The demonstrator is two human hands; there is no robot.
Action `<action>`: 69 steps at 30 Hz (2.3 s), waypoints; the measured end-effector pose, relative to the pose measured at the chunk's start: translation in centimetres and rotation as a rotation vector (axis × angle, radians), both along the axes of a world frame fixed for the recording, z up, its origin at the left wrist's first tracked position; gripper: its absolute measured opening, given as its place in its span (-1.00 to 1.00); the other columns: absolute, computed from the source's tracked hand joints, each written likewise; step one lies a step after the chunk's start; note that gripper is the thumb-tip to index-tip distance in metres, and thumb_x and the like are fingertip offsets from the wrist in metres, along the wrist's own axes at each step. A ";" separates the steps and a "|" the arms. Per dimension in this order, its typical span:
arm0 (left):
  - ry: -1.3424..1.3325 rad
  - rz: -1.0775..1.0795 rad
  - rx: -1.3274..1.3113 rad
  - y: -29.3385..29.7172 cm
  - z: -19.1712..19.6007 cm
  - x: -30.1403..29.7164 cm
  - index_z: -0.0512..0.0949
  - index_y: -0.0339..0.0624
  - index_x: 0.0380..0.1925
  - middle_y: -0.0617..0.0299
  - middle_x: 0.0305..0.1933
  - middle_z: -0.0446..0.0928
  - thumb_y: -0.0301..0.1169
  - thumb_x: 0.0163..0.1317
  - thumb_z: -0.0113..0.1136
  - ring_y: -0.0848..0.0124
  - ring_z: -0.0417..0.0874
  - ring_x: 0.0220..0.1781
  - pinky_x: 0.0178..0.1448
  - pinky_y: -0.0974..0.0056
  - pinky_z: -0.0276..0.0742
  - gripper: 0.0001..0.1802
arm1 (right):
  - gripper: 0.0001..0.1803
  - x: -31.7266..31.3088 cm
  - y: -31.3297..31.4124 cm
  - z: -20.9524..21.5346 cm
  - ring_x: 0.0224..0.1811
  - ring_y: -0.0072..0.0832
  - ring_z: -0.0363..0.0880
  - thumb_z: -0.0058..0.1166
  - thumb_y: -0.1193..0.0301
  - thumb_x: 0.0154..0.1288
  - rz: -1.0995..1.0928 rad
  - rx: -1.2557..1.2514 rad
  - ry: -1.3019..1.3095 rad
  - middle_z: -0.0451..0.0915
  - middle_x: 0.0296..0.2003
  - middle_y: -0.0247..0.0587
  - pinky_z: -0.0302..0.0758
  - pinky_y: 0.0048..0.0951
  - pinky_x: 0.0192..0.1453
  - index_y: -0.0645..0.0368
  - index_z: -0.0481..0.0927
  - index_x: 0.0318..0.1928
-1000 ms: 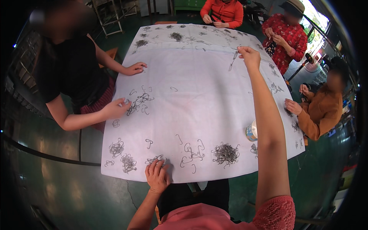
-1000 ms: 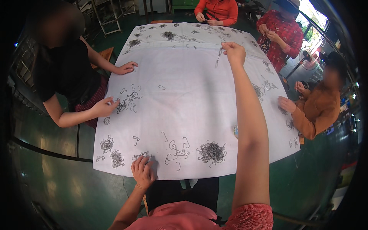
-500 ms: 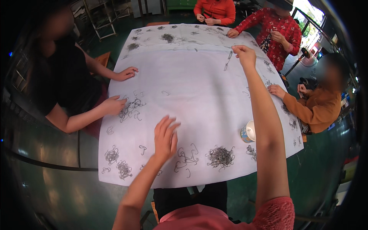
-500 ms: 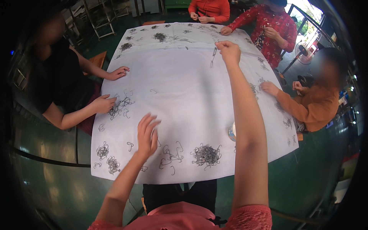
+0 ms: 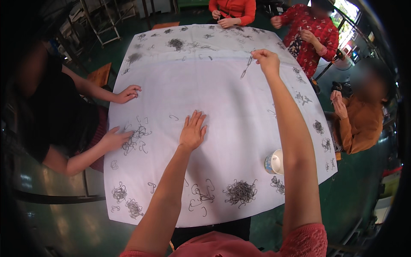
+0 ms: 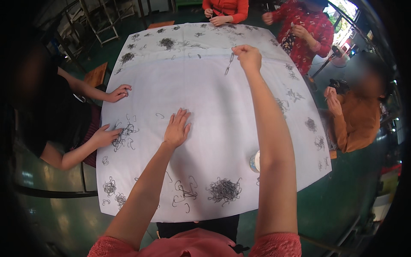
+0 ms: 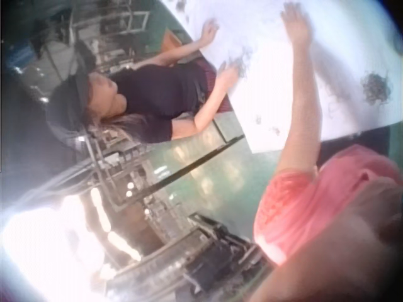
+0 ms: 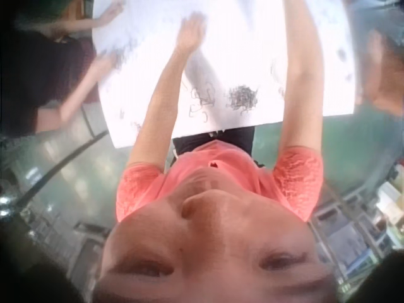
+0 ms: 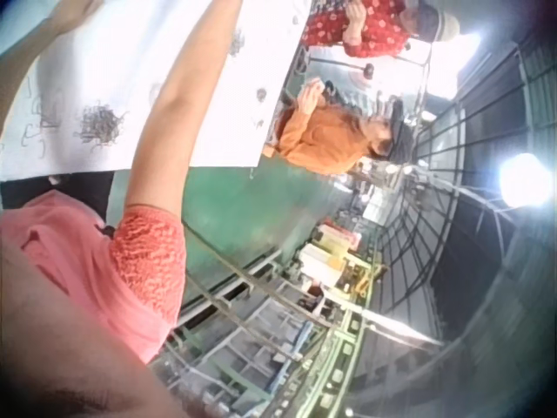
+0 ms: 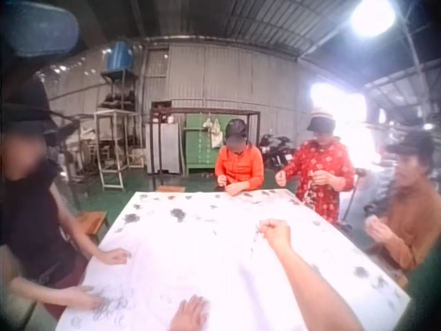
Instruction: The person sits at a table and repeatedly picks up small metal paperclips, linking them together by hand to form a chain. The person occasionally lifts the growing chain to inspect it or hang it on a nearby metal rack before returning to the table to continue the assembly process.
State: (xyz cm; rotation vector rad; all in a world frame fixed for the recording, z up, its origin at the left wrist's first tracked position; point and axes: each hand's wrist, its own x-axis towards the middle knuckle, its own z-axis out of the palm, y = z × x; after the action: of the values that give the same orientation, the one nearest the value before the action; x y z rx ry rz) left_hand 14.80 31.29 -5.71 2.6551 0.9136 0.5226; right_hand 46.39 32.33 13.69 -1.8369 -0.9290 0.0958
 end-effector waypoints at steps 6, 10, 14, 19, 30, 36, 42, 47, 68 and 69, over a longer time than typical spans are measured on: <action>-0.037 0.112 0.019 0.2 -0.3 0.5 0.29 -0.20 0.21 0.07 0.36 0.22 -0.27 0.39 -0.15 0.18 0.04 0.50 0.51 -0.01 -0.05 -0.56 | -0.76 2.8 2.6 -0.2 -0.50 -0.62 0.59 0.30 0.23 0.08 0.048 0.072 -0.007 0.67 -0.50 -0.34 0.47 -0.54 -0.35 0.12 0.73 -0.34; -0.047 0.118 0.028 0.3 -0.3 0.4 0.32 -0.18 0.17 0.07 0.35 0.22 -0.35 0.32 -0.05 0.14 0.09 0.47 0.48 -0.03 0.01 -0.58 | -0.77 4.1 4.0 -0.8 -0.48 -0.61 0.60 0.31 0.23 0.07 0.021 0.092 0.034 0.67 -0.50 -0.33 0.47 -0.55 -0.35 0.12 0.73 -0.34; -0.059 0.114 0.025 0.2 -0.3 1.0 0.33 -0.17 0.17 0.07 0.34 0.23 -0.35 0.31 -0.03 0.15 0.10 0.47 0.48 -0.03 0.00 -0.58 | -0.77 6.4 4.7 -1.4 -0.48 -0.60 0.62 0.32 0.23 0.05 0.034 0.155 0.113 0.67 -0.50 -0.34 0.48 -0.53 -0.33 0.09 0.73 -0.34; -0.010 0.122 0.019 0.4 0.0 0.5 0.32 -0.18 0.18 0.08 0.34 0.23 -0.32 0.33 -0.06 0.16 0.09 0.47 0.50 -0.02 -0.04 -0.57 | -0.80 6.8 4.5 -0.5 -0.50 -0.59 0.64 0.33 0.24 0.05 -0.115 0.064 0.069 0.68 -0.50 -0.36 0.49 -0.52 -0.32 0.07 0.74 -0.36; -0.038 0.100 0.055 0.2 0.4 0.8 0.34 -0.18 0.16 0.07 0.32 0.26 -0.36 0.29 -0.01 0.13 0.14 0.44 0.47 -0.03 0.01 -0.57 | -0.77 15.2 0.8 0.6 -0.47 -0.57 0.66 0.34 0.20 0.04 -0.264 0.044 0.002 0.69 -0.45 -0.36 0.49 -0.52 -0.30 0.05 0.74 -0.33; -0.049 0.102 0.050 0.2 0.3 0.9 0.35 -0.18 0.16 0.07 0.31 0.27 -0.37 0.28 0.00 0.11 0.15 0.43 0.47 -0.03 0.02 -0.57 | -0.74 16.9 -1.2 1.3 -0.46 -0.57 0.66 0.34 0.17 0.03 -0.358 0.017 -0.039 0.69 -0.44 -0.36 0.50 -0.48 -0.23 0.04 0.74 -0.33; -0.049 0.100 0.056 0.2 0.4 0.9 0.35 -0.18 0.16 0.05 0.30 0.27 -0.37 0.27 0.01 0.11 0.15 0.43 0.47 -0.03 0.02 -0.56 | -0.77 18.6 -2.3 1.0 -0.46 -0.62 0.65 0.34 0.17 0.04 -0.332 0.044 -0.059 0.68 -0.50 -0.39 0.50 -0.51 -0.23 0.00 0.75 -0.34; -0.052 0.106 0.051 0.2 0.5 0.8 0.35 -0.18 0.16 0.06 0.30 0.28 -0.37 0.27 0.01 0.11 0.15 0.43 0.47 -0.03 0.02 -0.56 | -0.78 18.7 -2.6 1.5 -0.47 -0.64 0.65 0.34 0.19 0.04 -0.349 0.000 -0.060 0.68 -0.52 -0.40 0.50 -0.53 -0.23 0.02 0.75 -0.35; -0.034 0.105 0.047 0.3 0.4 0.8 0.33 -0.19 0.16 0.06 0.31 0.26 -0.34 0.31 -0.03 0.15 0.14 0.44 0.48 -0.03 0.01 -0.57 | -0.73 19.5 -3.1 3.2 -0.42 -0.59 0.65 0.33 0.15 0.05 -0.383 0.029 -0.077 0.70 -0.46 -0.36 0.50 -0.47 -0.16 0.02 0.75 -0.30; -0.030 0.104 0.050 0.3 0.5 0.8 0.33 -0.19 0.16 0.07 0.31 0.27 -0.34 0.31 -0.03 0.15 0.14 0.44 0.48 -0.02 0.01 -0.57 | -0.72 19.5 -3.2 3.2 -0.42 -0.60 0.65 0.33 0.14 0.05 -0.394 0.034 -0.065 0.70 -0.46 -0.36 0.50 -0.47 -0.15 0.02 0.75 -0.29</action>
State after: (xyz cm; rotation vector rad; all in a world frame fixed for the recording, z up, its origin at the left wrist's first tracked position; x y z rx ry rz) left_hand 15.57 31.60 -5.18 2.6467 1.0477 0.6149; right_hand 65.94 29.15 16.88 -1.9661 -0.5927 -0.2232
